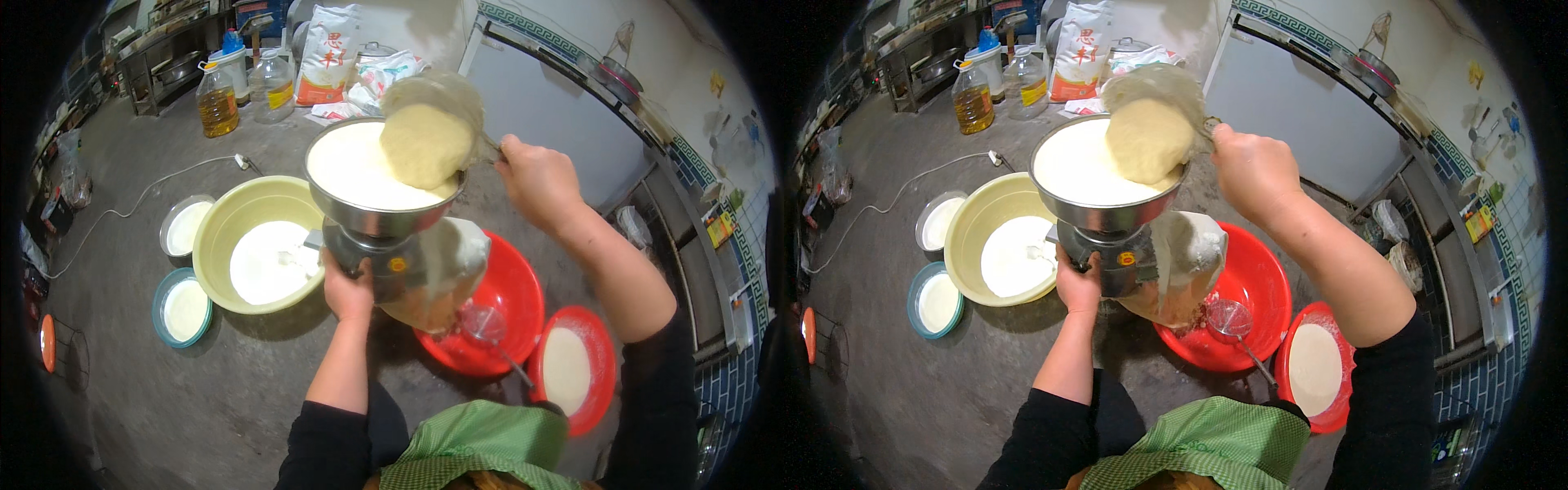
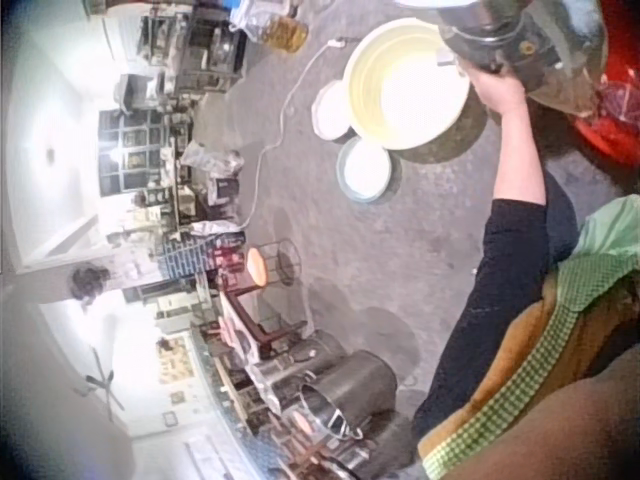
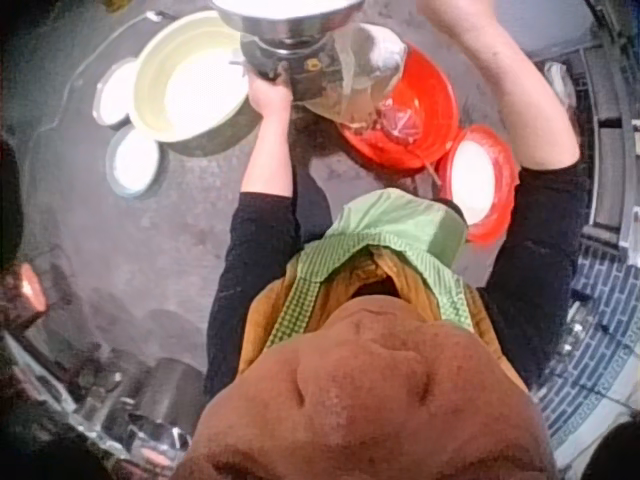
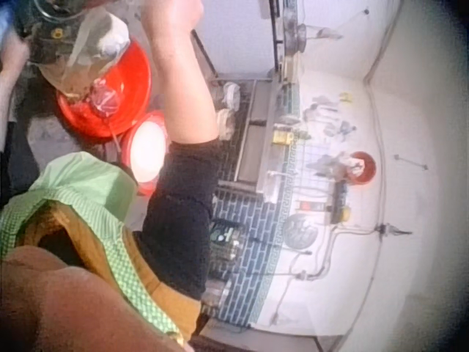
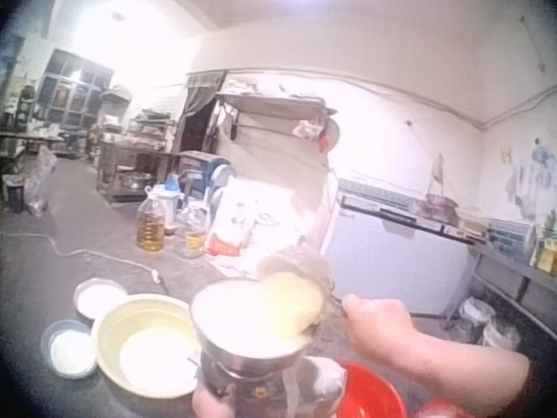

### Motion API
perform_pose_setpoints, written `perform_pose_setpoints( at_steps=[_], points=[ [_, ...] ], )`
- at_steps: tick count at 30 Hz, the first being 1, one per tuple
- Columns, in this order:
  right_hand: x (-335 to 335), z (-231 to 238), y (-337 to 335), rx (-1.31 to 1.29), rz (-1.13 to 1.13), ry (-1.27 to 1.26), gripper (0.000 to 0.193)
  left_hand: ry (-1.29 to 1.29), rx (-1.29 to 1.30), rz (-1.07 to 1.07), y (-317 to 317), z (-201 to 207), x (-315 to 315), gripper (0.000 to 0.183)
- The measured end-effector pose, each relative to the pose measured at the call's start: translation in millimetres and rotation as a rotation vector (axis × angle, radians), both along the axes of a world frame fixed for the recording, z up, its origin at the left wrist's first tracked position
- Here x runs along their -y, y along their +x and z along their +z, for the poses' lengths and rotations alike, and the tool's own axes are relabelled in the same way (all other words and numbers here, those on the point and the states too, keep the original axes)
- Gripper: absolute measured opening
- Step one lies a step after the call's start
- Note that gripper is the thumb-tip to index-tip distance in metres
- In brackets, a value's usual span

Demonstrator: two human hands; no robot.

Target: The person pours water into a grain mill containing yellow grains, then operates the mill to grind the contents into a white paste. They collect the paste in a red basin, add water, and stir the mixture with a ladle. The person then transfers the mixture back into the mill for further processing.

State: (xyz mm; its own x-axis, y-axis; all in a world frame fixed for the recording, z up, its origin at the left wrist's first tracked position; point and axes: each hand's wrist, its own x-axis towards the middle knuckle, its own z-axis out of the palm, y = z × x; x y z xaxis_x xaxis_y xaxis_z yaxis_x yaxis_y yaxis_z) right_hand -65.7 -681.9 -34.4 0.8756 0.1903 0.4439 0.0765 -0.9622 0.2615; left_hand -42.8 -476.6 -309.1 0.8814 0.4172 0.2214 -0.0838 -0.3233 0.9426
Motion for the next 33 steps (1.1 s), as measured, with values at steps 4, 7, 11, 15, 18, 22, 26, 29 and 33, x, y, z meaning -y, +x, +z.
perform_pose_setpoints(
  at_steps=[4,7,11,15,18,22,26,29,33],
  points=[
    [3.7,-8.9,-3.1,0.142,0.141,-0.248,0.011,-0.052,0.051,-0.053,0.9,-2.2,-0.9,0.074],
    [12.2,-16.4,-3.7,0.186,0.140,-0.096,0.012,-0.047,0.095,-0.057,3.5,-6.9,0.1,0.072],
    [48.4,-35.0,-7.8,0.126,0.193,0.607,0.016,-0.086,0.148,-0.129,9.8,-16.7,-3.3,0.071],
    [127.7,-92.0,-47.0,-0.039,0.165,1.399,0.017,0.020,0.102,-0.177,18.0,-28.5,-13.5,0.065],
    [195.8,-175.1,-102.4,0.005,0.077,1.712,0.016,-0.097,0.026,-0.190,25.9,-35.2,-20.0,0.056],
    [281.4,-308.5,-209.2,0.141,-0.544,1.805,0.016,-0.148,0.015,-0.205,33.6,-38.7,-28.5,0.051],
    [345.6,-394.9,-344.2,-0.050,-1.298,0.908,0.031,-0.220,-0.066,-0.213,37.5,-35.0,-37.0,0.051],
    [380.7,-420.0,-425.5,-0.328,-1.639,0.727,0.029,-0.099,-0.089,-0.168,33.9,-30.7,-37.8,0.051],
    [412.4,-434.8,-475.0,-0.449,-1.756,0.568,0.027,-0.047,-0.124,-0.108,30.3,-22.1,-28.8,0.054]
  ],
)
